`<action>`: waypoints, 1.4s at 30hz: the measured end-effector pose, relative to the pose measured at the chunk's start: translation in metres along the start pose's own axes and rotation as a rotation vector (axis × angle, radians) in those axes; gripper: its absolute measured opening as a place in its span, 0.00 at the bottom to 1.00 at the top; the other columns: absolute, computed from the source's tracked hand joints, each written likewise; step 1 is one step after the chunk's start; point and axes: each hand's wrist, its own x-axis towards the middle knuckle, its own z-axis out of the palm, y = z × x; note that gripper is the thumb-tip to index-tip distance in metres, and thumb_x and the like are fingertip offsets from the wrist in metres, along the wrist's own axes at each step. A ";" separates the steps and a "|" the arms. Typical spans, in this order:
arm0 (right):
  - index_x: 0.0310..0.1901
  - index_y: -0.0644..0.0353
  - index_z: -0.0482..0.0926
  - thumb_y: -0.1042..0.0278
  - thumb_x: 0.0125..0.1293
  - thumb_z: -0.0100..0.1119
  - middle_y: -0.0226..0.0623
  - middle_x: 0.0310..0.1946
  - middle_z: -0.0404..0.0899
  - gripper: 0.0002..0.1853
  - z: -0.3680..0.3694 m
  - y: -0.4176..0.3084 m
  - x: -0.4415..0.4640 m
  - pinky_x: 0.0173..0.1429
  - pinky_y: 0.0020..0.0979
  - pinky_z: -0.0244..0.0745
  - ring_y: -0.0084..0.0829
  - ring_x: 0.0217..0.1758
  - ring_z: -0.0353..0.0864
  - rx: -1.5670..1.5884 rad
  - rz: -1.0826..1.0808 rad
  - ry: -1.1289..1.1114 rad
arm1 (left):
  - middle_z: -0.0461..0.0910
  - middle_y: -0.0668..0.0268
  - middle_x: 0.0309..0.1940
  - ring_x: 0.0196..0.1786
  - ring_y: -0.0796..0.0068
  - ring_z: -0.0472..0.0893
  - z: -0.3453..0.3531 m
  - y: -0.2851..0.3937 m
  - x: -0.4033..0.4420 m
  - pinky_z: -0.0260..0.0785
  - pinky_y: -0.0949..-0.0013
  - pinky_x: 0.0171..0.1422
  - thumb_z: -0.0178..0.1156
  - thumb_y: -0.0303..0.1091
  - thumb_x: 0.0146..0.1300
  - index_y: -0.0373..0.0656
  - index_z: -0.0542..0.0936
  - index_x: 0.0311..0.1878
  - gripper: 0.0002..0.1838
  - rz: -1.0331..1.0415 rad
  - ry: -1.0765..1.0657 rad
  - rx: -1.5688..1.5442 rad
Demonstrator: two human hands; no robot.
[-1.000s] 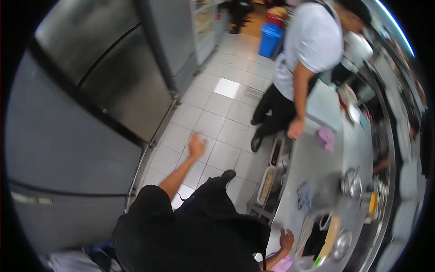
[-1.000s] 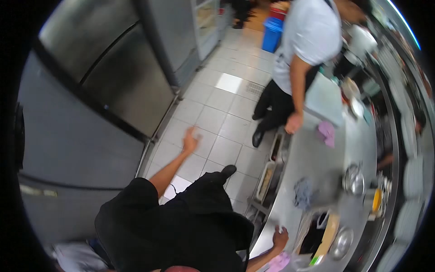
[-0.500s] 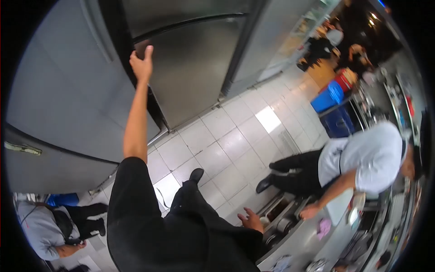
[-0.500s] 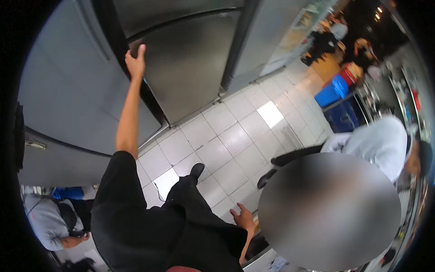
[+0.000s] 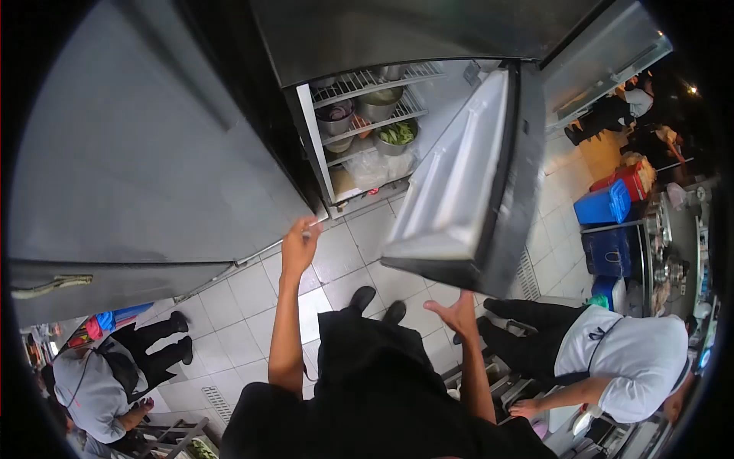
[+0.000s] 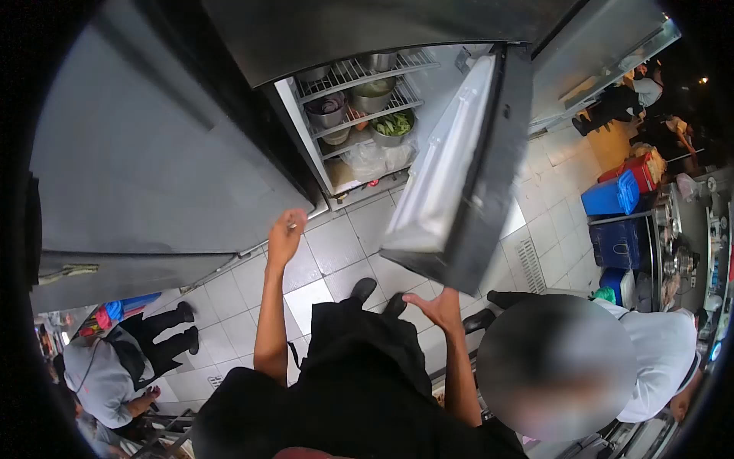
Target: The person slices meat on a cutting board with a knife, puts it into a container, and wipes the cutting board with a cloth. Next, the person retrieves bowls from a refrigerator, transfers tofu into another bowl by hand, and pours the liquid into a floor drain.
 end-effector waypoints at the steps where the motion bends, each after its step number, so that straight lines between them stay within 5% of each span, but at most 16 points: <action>1: 0.60 0.72 0.68 0.52 0.35 0.85 0.54 0.59 0.71 0.53 0.009 0.019 -0.003 0.70 0.40 0.59 0.45 0.64 0.68 -0.017 0.054 0.023 | 0.80 0.58 0.37 0.31 0.65 0.82 0.000 -0.018 -0.006 0.74 0.62 0.41 0.61 0.47 0.64 0.45 0.79 0.49 0.17 -0.009 -0.076 0.220; 2: 0.57 0.72 0.71 0.62 0.42 0.82 0.50 0.55 0.74 0.42 0.017 0.043 -0.007 0.68 0.38 0.62 0.41 0.61 0.71 -0.051 0.029 0.230 | 0.80 0.58 0.37 0.31 0.65 0.82 0.002 -0.028 -0.011 0.74 0.62 0.41 0.61 0.47 0.64 0.45 0.79 0.49 0.17 -0.014 -0.079 0.223; 3: 0.58 0.71 0.69 0.76 0.49 0.76 0.47 0.53 0.75 0.35 0.027 0.101 -0.007 0.67 0.38 0.63 0.39 0.59 0.72 0.395 0.050 0.415 | 0.79 0.56 0.41 0.34 0.61 0.82 0.004 -0.036 -0.018 0.74 0.59 0.44 0.61 0.48 0.63 0.46 0.78 0.50 0.19 -0.100 -0.133 0.249; 6: 0.50 0.72 0.75 0.79 0.56 0.70 0.38 0.44 0.79 0.20 -0.006 0.193 0.006 0.56 0.32 0.70 0.32 0.47 0.76 0.146 0.161 0.685 | 0.78 0.54 0.45 0.41 0.57 0.82 0.023 -0.058 -0.030 0.73 0.56 0.48 0.62 0.50 0.62 0.48 0.78 0.52 0.21 -0.277 -0.239 0.384; 7: 0.47 0.73 0.78 0.74 0.59 0.68 0.39 0.43 0.80 0.16 -0.022 0.157 0.015 0.54 0.33 0.71 0.33 0.45 0.77 0.218 0.135 0.721 | 0.77 0.54 0.44 0.43 0.56 0.82 0.032 -0.068 -0.037 0.73 0.56 0.49 0.62 0.51 0.62 0.49 0.77 0.53 0.22 -0.351 -0.278 0.479; 9: 0.48 0.75 0.77 0.69 0.62 0.67 0.42 0.47 0.80 0.18 -0.037 0.235 0.026 0.54 0.34 0.71 0.33 0.45 0.77 0.238 0.274 0.861 | 0.77 0.54 0.44 0.46 0.55 0.81 0.055 -0.083 -0.047 0.73 0.55 0.50 0.61 0.51 0.62 0.50 0.76 0.55 0.22 -0.396 -0.313 0.528; 15: 0.58 0.67 0.72 0.76 0.71 0.46 0.62 0.51 0.75 0.15 -0.114 0.422 0.028 0.56 0.40 0.72 0.53 0.53 0.77 -0.263 0.308 0.665 | 0.80 0.54 0.47 0.44 0.58 0.83 0.131 -0.094 -0.070 0.75 0.57 0.48 0.61 0.47 0.63 0.46 0.78 0.52 0.20 -0.565 -0.141 0.293; 17: 0.58 0.67 0.72 0.76 0.72 0.43 0.63 0.50 0.75 0.16 -0.142 0.443 0.040 0.55 0.42 0.72 0.55 0.51 0.76 -0.565 0.351 0.535 | 0.82 0.54 0.46 0.41 0.61 0.84 0.159 -0.102 -0.065 0.76 0.60 0.44 0.62 0.45 0.63 0.44 0.80 0.49 0.17 -0.406 -0.091 0.195; 18: 0.58 0.67 0.72 0.76 0.72 0.42 0.64 0.50 0.75 0.16 -0.155 0.442 0.039 0.54 0.43 0.71 0.56 0.51 0.76 -0.849 0.357 0.382 | 0.84 0.55 0.41 0.37 0.61 0.85 0.171 -0.109 -0.050 0.76 0.62 0.40 0.62 0.43 0.63 0.43 0.81 0.46 0.15 -0.297 -0.019 0.205; 20: 0.57 0.68 0.71 0.79 0.70 0.39 0.65 0.46 0.75 0.17 -0.172 0.436 0.049 0.53 0.47 0.70 0.58 0.47 0.76 -0.830 0.292 0.394 | 0.84 0.54 0.34 0.29 0.58 0.84 0.175 -0.076 0.023 0.74 0.62 0.36 0.61 0.43 0.64 0.41 0.80 0.42 0.14 -0.178 0.078 0.384; 22: 0.56 0.69 0.71 0.80 0.68 0.38 0.66 0.43 0.76 0.17 -0.178 0.432 0.067 0.49 0.49 0.70 0.59 0.43 0.77 -0.865 0.166 0.445 | 0.79 0.64 0.20 0.20 0.71 0.77 0.177 -0.060 0.125 0.72 0.65 0.30 0.58 0.46 0.68 0.39 0.80 0.40 0.17 0.081 0.259 0.027; 23: 0.55 0.71 0.72 0.77 0.69 0.39 0.67 0.43 0.76 0.16 -0.184 0.459 0.065 0.50 0.49 0.70 0.60 0.45 0.77 -0.658 0.133 0.527 | 0.77 0.69 0.22 0.24 0.77 0.75 0.172 -0.041 0.166 0.70 0.69 0.30 0.58 0.46 0.68 0.38 0.80 0.39 0.18 -0.223 0.233 -0.337; 25: 0.51 0.75 0.75 0.67 0.73 0.44 0.68 0.46 0.77 0.18 -0.185 0.463 0.075 0.55 0.48 0.69 0.60 0.52 0.76 -0.147 0.249 0.681 | 0.80 0.66 0.32 0.34 0.74 0.79 0.170 -0.025 0.247 0.71 0.67 0.34 0.60 0.54 0.64 0.40 0.79 0.43 0.22 -0.367 0.431 -0.543; 27: 0.50 0.77 0.76 0.61 0.73 0.47 0.68 0.47 0.77 0.21 -0.189 0.446 0.078 0.57 0.46 0.69 0.59 0.52 0.76 -0.053 0.258 0.630 | 0.81 0.63 0.36 0.35 0.72 0.80 0.164 -0.045 0.315 0.73 0.65 0.36 0.59 0.57 0.63 0.41 0.78 0.46 0.25 -0.355 0.445 -0.527; 29: 0.51 0.77 0.75 0.61 0.73 0.47 0.68 0.49 0.76 0.21 -0.188 0.451 0.069 0.58 0.45 0.69 0.58 0.52 0.76 -0.280 0.205 0.567 | 0.83 0.62 0.35 0.35 0.71 0.82 0.158 -0.052 0.350 0.74 0.63 0.39 0.57 0.54 0.64 0.41 0.78 0.43 0.22 -0.737 0.351 -0.539; 42: 0.52 0.76 0.73 0.68 0.75 0.42 0.63 0.52 0.75 0.17 -0.180 0.401 0.079 0.63 0.46 0.63 0.56 0.57 0.72 -0.193 0.281 0.572 | 0.79 0.61 0.23 0.24 0.67 0.80 0.138 -0.084 0.380 0.75 0.65 0.27 0.51 0.39 0.66 0.41 0.76 0.36 0.11 -0.648 0.179 -0.254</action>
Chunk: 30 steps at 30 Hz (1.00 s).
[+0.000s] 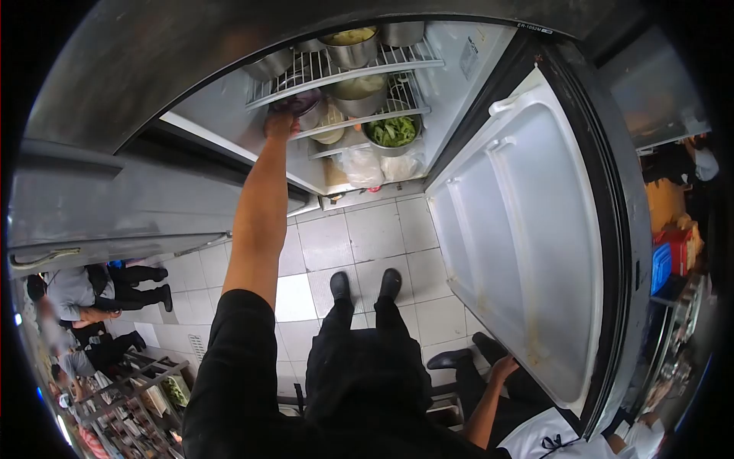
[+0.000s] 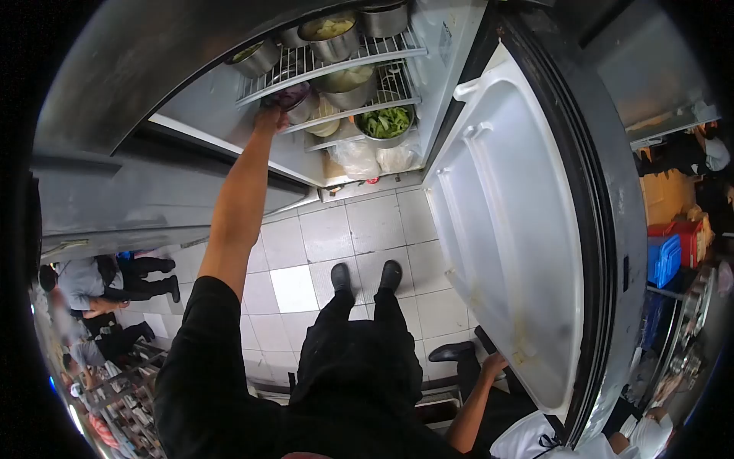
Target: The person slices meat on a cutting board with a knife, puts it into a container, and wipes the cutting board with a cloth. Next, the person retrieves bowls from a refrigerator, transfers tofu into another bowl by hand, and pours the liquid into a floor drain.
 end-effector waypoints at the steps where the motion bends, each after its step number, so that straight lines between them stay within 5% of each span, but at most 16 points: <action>1: 0.52 0.76 0.73 0.68 0.75 0.42 0.63 0.52 0.75 0.17 -0.001 0.004 0.002 0.63 0.46 0.63 0.57 0.57 0.72 -0.014 -0.011 0.004 | 0.79 0.61 0.23 0.24 0.67 0.80 0.003 0.003 -0.009 0.75 0.65 0.27 0.51 0.39 0.66 0.41 0.76 0.36 0.11 -0.006 0.004 -0.002; 4: 0.52 0.76 0.73 0.67 0.74 0.43 0.64 0.52 0.75 0.18 -0.009 0.019 0.006 0.63 0.45 0.64 0.57 0.57 0.72 -0.318 -0.225 -0.141 | 0.76 0.59 0.26 0.27 0.65 0.79 0.006 0.004 -0.011 0.78 0.62 0.30 0.56 0.41 0.65 0.40 0.75 0.39 0.12 -0.031 0.098 -0.265; 8: 0.50 0.76 0.75 0.67 0.74 0.44 0.65 0.51 0.75 0.17 -0.002 0.024 0.011 0.62 0.45 0.65 0.57 0.55 0.73 -0.099 -0.111 -0.077 | 0.77 0.57 0.33 0.30 0.60 0.80 0.006 -0.024 0.024 0.83 0.59 0.36 0.60 0.38 0.65 0.39 0.75 0.45 0.13 -0.015 0.047 -0.669; 13: 0.48 0.76 0.76 0.69 0.73 0.44 0.65 0.49 0.76 0.16 -0.003 0.035 0.007 0.61 0.43 0.66 0.56 0.53 0.74 -0.104 -0.236 -0.035 | 0.78 0.60 0.35 0.33 0.65 0.80 0.020 -0.024 -0.008 0.82 0.62 0.37 0.58 0.40 0.69 0.42 0.76 0.45 0.11 0.033 0.069 -0.622; 19: 0.53 0.74 0.73 0.72 0.73 0.42 0.64 0.51 0.75 0.15 -0.008 0.017 0.008 0.61 0.45 0.67 0.58 0.55 0.74 -0.606 -0.205 -0.181 | 0.77 0.63 0.43 0.35 0.68 0.81 0.027 -0.026 -0.005 0.77 0.66 0.35 0.55 0.36 0.69 0.45 0.75 0.49 0.09 -0.017 0.125 -0.576; 22: 0.54 0.73 0.73 0.75 0.72 0.42 0.64 0.53 0.74 0.15 0.000 0.030 0.005 0.63 0.46 0.66 0.58 0.56 0.73 -0.561 -0.283 -0.033 | 0.77 0.63 0.44 0.35 0.70 0.80 0.038 -0.018 -0.010 0.78 0.66 0.37 0.55 0.36 0.69 0.46 0.73 0.53 0.12 0.002 0.171 -0.798; 25: 0.54 0.72 0.73 0.76 0.71 0.43 0.64 0.54 0.73 0.15 0.004 0.042 0.005 0.64 0.46 0.65 0.58 0.57 0.72 -0.316 -0.135 0.034 | 0.77 0.63 0.46 0.35 0.70 0.81 0.042 -0.016 -0.013 0.77 0.68 0.34 0.56 0.37 0.68 0.44 0.71 0.58 0.17 0.062 0.102 -0.765; 27: 0.53 0.73 0.73 0.78 0.70 0.42 0.65 0.53 0.73 0.15 0.005 0.045 0.006 0.63 0.46 0.66 0.58 0.57 0.73 -0.221 -0.053 0.013 | 0.79 0.59 0.42 0.32 0.69 0.82 0.055 -0.005 -0.034 0.77 0.71 0.30 0.58 0.36 0.66 0.40 0.74 0.54 0.17 0.179 0.047 -0.845; 30: 0.53 0.73 0.73 0.80 0.69 0.42 0.66 0.52 0.73 0.14 0.006 0.051 0.016 0.61 0.47 0.67 0.57 0.56 0.73 -0.103 0.039 -0.005 | 0.80 0.60 0.37 0.31 0.68 0.82 0.068 0.027 -0.046 0.78 0.72 0.30 0.59 0.35 0.64 0.38 0.78 0.48 0.13 0.093 0.115 -0.852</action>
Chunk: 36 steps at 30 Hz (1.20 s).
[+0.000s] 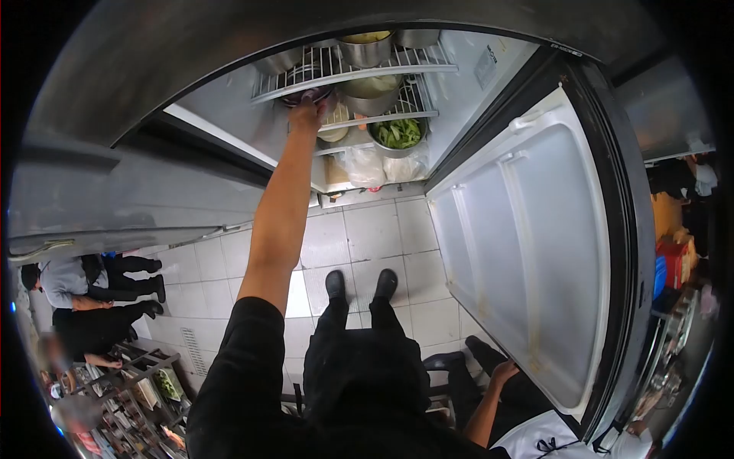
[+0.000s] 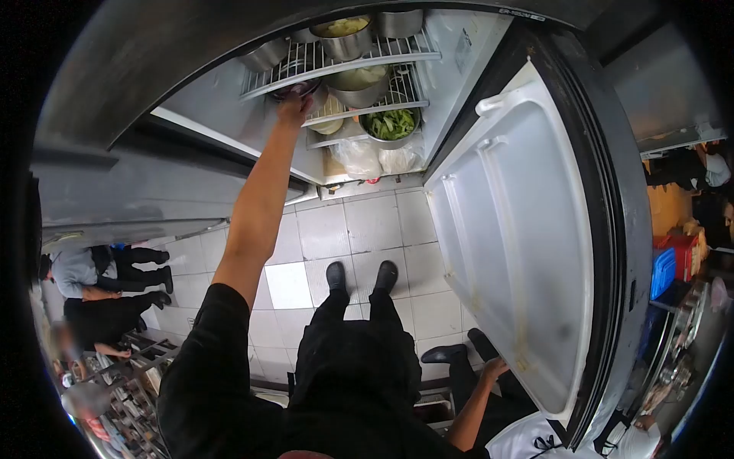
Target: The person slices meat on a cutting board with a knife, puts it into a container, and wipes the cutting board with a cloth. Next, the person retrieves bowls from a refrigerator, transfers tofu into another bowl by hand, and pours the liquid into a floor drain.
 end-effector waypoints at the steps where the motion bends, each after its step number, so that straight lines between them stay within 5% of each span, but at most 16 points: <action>1: 0.53 0.73 0.73 0.80 0.69 0.42 0.66 0.52 0.73 0.14 -0.002 0.010 0.004 0.61 0.47 0.67 0.57 0.56 0.73 0.017 0.014 -0.005 | 0.80 0.60 0.37 0.31 0.68 0.82 -0.002 -0.004 0.003 0.78 0.72 0.30 0.59 0.35 0.64 0.38 0.78 0.48 0.13 -0.006 0.006 -0.009; 4: 0.54 0.72 0.71 0.81 0.68 0.42 0.66 0.51 0.73 0.15 0.001 0.034 0.025 0.59 0.47 0.68 0.56 0.55 0.74 0.041 -0.144 -0.007 | 0.82 0.61 0.33 0.30 0.70 0.82 0.001 -0.005 0.010 0.78 0.72 0.29 0.62 0.32 0.61 0.40 0.81 0.41 0.08 0.032 0.096 -0.027; 7: 0.55 0.71 0.70 0.81 0.68 0.43 0.66 0.50 0.72 0.16 -0.002 0.046 0.036 0.56 0.47 0.70 0.56 0.54 0.74 -0.016 -0.271 0.003 | 0.80 0.64 0.38 0.35 0.70 0.82 -0.061 -0.048 0.134 0.81 0.69 0.36 0.57 0.31 0.65 0.43 0.77 0.48 0.09 0.151 -0.068 -0.124; 9: 0.55 0.71 0.69 0.81 0.68 0.42 0.65 0.49 0.72 0.15 -0.003 0.058 0.043 0.52 0.48 0.71 0.56 0.50 0.74 -0.149 -0.380 0.007 | 0.79 0.65 0.39 0.36 0.70 0.83 -0.051 -0.048 0.104 0.81 0.70 0.35 0.57 0.30 0.65 0.43 0.76 0.48 0.09 0.701 0.103 0.714; 13: 0.55 0.72 0.68 0.80 0.70 0.41 0.64 0.46 0.73 0.14 -0.002 0.076 0.045 0.49 0.48 0.69 0.54 0.46 0.73 -0.285 -0.474 0.055 | 0.79 0.65 0.42 0.39 0.71 0.82 -0.044 -0.004 0.063 0.79 0.69 0.34 0.53 0.34 0.67 0.44 0.76 0.49 0.10 0.531 -0.173 0.279; 15: 0.51 0.75 0.69 0.73 0.73 0.42 0.62 0.41 0.75 0.13 0.003 0.074 0.048 0.47 0.48 0.68 0.53 0.42 0.72 -0.169 -0.411 0.022 | 0.79 0.66 0.41 0.38 0.71 0.82 -0.035 0.018 0.031 0.77 0.71 0.34 0.51 0.37 0.68 0.45 0.76 0.49 0.11 0.288 -0.068 0.058; 16: 0.47 0.78 0.71 0.65 0.74 0.45 0.60 0.39 0.77 0.18 0.000 0.045 0.043 0.49 0.45 0.68 0.52 0.41 0.73 0.118 -0.198 0.039 | 0.79 0.68 0.39 0.37 0.71 0.81 -0.031 0.024 0.027 0.75 0.72 0.36 0.49 0.39 0.69 0.46 0.77 0.47 0.12 0.192 0.013 -0.064; 19: 0.44 0.80 0.73 0.60 0.73 0.47 0.59 0.40 0.78 0.22 -0.002 -0.009 0.031 0.50 0.43 0.68 0.52 0.41 0.74 0.274 -0.188 0.160 | 0.79 0.69 0.36 0.36 0.72 0.79 -0.045 0.014 0.035 0.72 0.71 0.40 0.49 0.39 0.68 0.48 0.78 0.46 0.11 0.235 -0.035 -0.070; 26: 0.49 0.80 0.71 0.61 0.74 0.47 0.60 0.47 0.76 0.22 0.004 0.011 0.030 0.52 0.41 0.68 0.50 0.44 0.74 0.304 -0.029 0.047 | 0.77 0.70 0.28 0.29 0.74 0.76 -0.052 0.013 0.021 0.69 0.71 0.35 0.52 0.31 0.56 0.49 0.77 0.35 0.06 0.207 -0.062 -0.166; 29: 0.49 0.79 0.71 0.60 0.75 0.47 0.59 0.50 0.75 0.22 0.010 0.031 0.028 0.53 0.41 0.68 0.48 0.46 0.74 0.087 -0.229 0.044 | 0.75 0.70 0.24 0.25 0.74 0.75 -0.057 0.007 0.010 0.68 0.71 0.30 0.52 0.31 0.53 0.48 0.75 0.30 0.03 0.214 -0.056 -0.207; 34: 0.52 0.74 0.72 0.63 0.74 0.48 0.56 0.56 0.73 0.19 0.025 -0.029 0.007 0.61 0.39 0.66 0.44 0.57 0.72 0.577 0.154 0.155 | 0.71 0.70 0.20 0.21 0.75 0.71 -0.042 -0.020 -0.028 0.64 0.71 0.22 0.52 0.30 0.55 0.46 0.75 0.25 0.05 0.258 -0.053 -0.225; 36: 0.59 0.71 0.69 0.63 0.73 0.49 0.53 0.59 0.71 0.21 0.059 0.016 -0.012 0.66 0.42 0.65 0.44 0.62 0.70 0.367 -0.111 0.070 | 0.68 0.71 0.19 0.19 0.77 0.68 -0.033 -0.025 -0.060 0.60 0.72 0.20 0.51 0.30 0.57 0.46 0.75 0.24 0.07 0.241 -0.031 -0.178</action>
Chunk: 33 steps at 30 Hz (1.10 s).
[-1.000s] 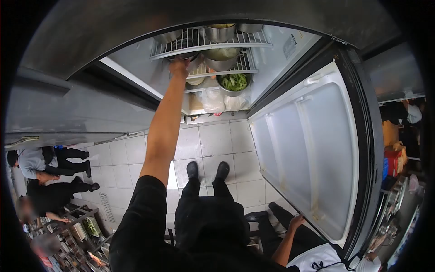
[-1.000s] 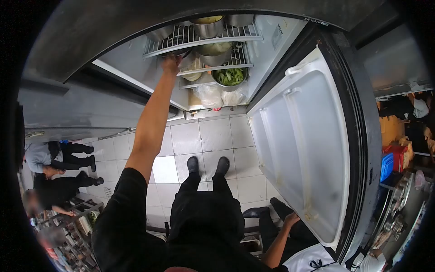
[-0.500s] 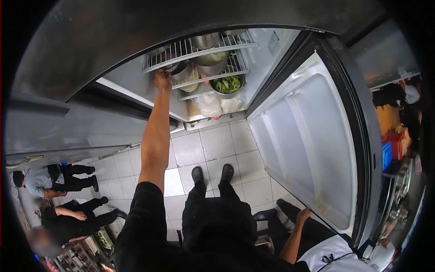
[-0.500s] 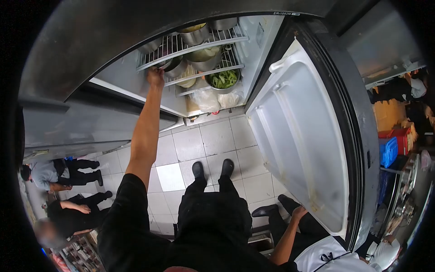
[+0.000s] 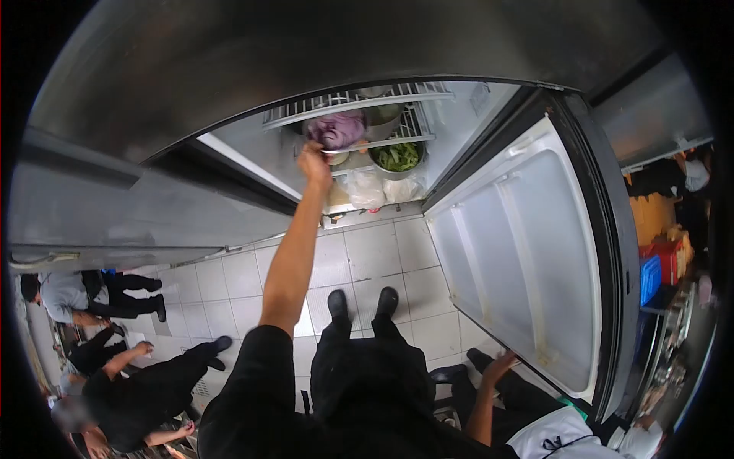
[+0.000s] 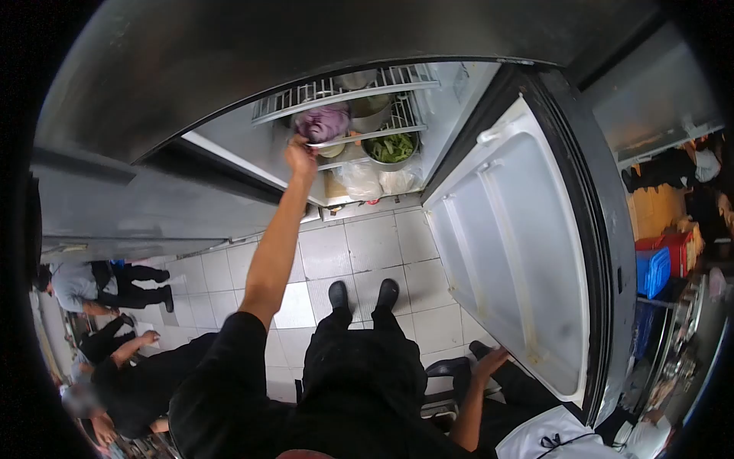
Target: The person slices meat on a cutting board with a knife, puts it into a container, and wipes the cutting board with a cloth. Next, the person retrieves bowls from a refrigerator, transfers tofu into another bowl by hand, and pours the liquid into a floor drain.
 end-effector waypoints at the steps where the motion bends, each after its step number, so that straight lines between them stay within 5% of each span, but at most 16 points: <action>1: 0.59 0.71 0.69 0.63 0.73 0.49 0.53 0.59 0.71 0.21 0.006 -0.005 0.001 0.66 0.42 0.65 0.44 0.62 0.70 0.001 -0.012 -0.012 | 0.67 0.72 0.18 0.18 0.78 0.66 0.000 -0.001 -0.017 0.59 0.73 0.19 0.51 0.30 0.58 0.46 0.74 0.24 0.08 -0.032 0.013 -0.005; 4: 0.66 0.57 0.61 0.62 0.68 0.56 0.43 0.56 0.74 0.28 0.082 -0.073 -0.037 0.58 0.44 0.73 0.44 0.61 0.74 0.553 1.075 -0.606 | 0.65 0.73 0.17 0.17 0.81 0.65 -0.022 -0.001 -0.068 0.55 0.75 0.18 0.51 0.29 0.58 0.47 0.70 0.22 0.09 -0.064 -0.153 0.070; 6: 0.66 0.56 0.61 0.58 0.72 0.53 0.43 0.59 0.71 0.25 0.128 -0.246 -0.047 0.54 0.38 0.77 0.43 0.55 0.80 0.605 0.704 -0.809 | 0.65 0.74 0.16 0.17 0.82 0.65 -0.032 0.010 -0.107 0.55 0.76 0.18 0.52 0.28 0.56 0.47 0.69 0.21 0.09 -0.197 -0.169 0.103; 11: 0.65 0.58 0.54 0.64 0.72 0.52 0.51 0.59 0.72 0.25 0.202 -0.409 -0.003 0.52 0.39 0.79 0.47 0.54 0.80 0.885 0.618 -1.044 | 0.67 0.72 0.14 0.12 0.82 0.63 -0.053 0.042 -0.179 0.55 0.76 0.15 0.53 0.28 0.53 0.46 0.71 0.21 0.07 -0.369 -0.284 0.256; 16: 0.55 0.58 0.57 0.72 0.70 0.52 0.51 0.49 0.77 0.17 0.218 -0.415 -0.002 0.44 0.35 0.82 0.46 0.45 0.84 0.779 0.589 -1.093 | 0.71 0.71 0.15 0.13 0.83 0.66 -0.069 0.054 -0.208 0.57 0.77 0.16 0.53 0.27 0.53 0.41 0.75 0.24 0.05 -0.419 -0.353 0.307; 20: 0.48 0.57 0.58 0.75 0.67 0.53 0.49 0.39 0.78 0.15 0.227 -0.386 -0.006 0.34 0.33 0.81 0.42 0.34 0.86 0.786 0.593 -1.010 | 0.67 0.71 0.15 0.18 0.80 0.66 -0.114 0.004 -0.164 0.65 0.72 0.23 0.49 0.41 0.65 0.42 0.72 0.23 0.17 -0.263 -0.646 0.229; 22: 0.48 0.57 0.58 0.75 0.65 0.54 0.49 0.37 0.78 0.15 0.225 -0.377 -0.006 0.30 0.32 0.81 0.41 0.30 0.85 0.788 0.583 -0.953 | 0.65 0.69 0.21 0.19 0.75 0.65 -0.060 0.017 -0.120 0.66 0.70 0.24 0.43 0.57 0.71 0.46 0.68 0.26 0.25 -0.207 -0.333 0.168; 24: 0.46 0.56 0.60 0.76 0.65 0.53 0.48 0.36 0.79 0.13 0.216 -0.373 -0.002 0.30 0.32 0.80 0.41 0.30 0.86 0.751 0.586 -0.936 | 0.67 0.68 0.25 0.25 0.72 0.74 -0.047 -0.007 -0.030 0.71 0.67 0.26 0.56 0.63 0.63 0.43 0.68 0.35 0.28 -0.222 -0.002 0.101; 27: 0.44 0.55 0.62 0.76 0.64 0.53 0.45 0.33 0.80 0.12 0.201 -0.360 0.002 0.29 0.32 0.79 0.40 0.29 0.85 0.686 0.579 -0.919 | 0.71 0.66 0.27 0.30 0.70 0.78 -0.002 -0.009 0.034 0.73 0.67 0.29 0.66 0.50 0.59 0.42 0.68 0.40 0.23 -0.193 0.201 0.113; 29: 0.44 0.54 0.62 0.76 0.63 0.54 0.43 0.31 0.80 0.13 0.192 -0.345 0.005 0.29 0.32 0.80 0.39 0.28 0.85 0.657 0.606 -0.912 | 0.75 0.62 0.32 0.33 0.68 0.80 -0.020 -0.054 0.094 0.76 0.67 0.32 0.65 0.32 0.56 0.40 0.69 0.40 0.15 -0.093 0.189 0.194; 33: 0.43 0.53 0.61 0.74 0.63 0.56 0.42 0.30 0.79 0.13 0.176 -0.342 0.008 0.29 0.32 0.80 0.38 0.27 0.85 0.642 0.631 -0.870 | 0.78 0.61 0.31 0.31 0.69 0.80 0.000 -0.043 0.090 0.75 0.68 0.34 0.59 0.28 0.57 0.41 0.72 0.38 0.07 -0.082 0.455 -0.013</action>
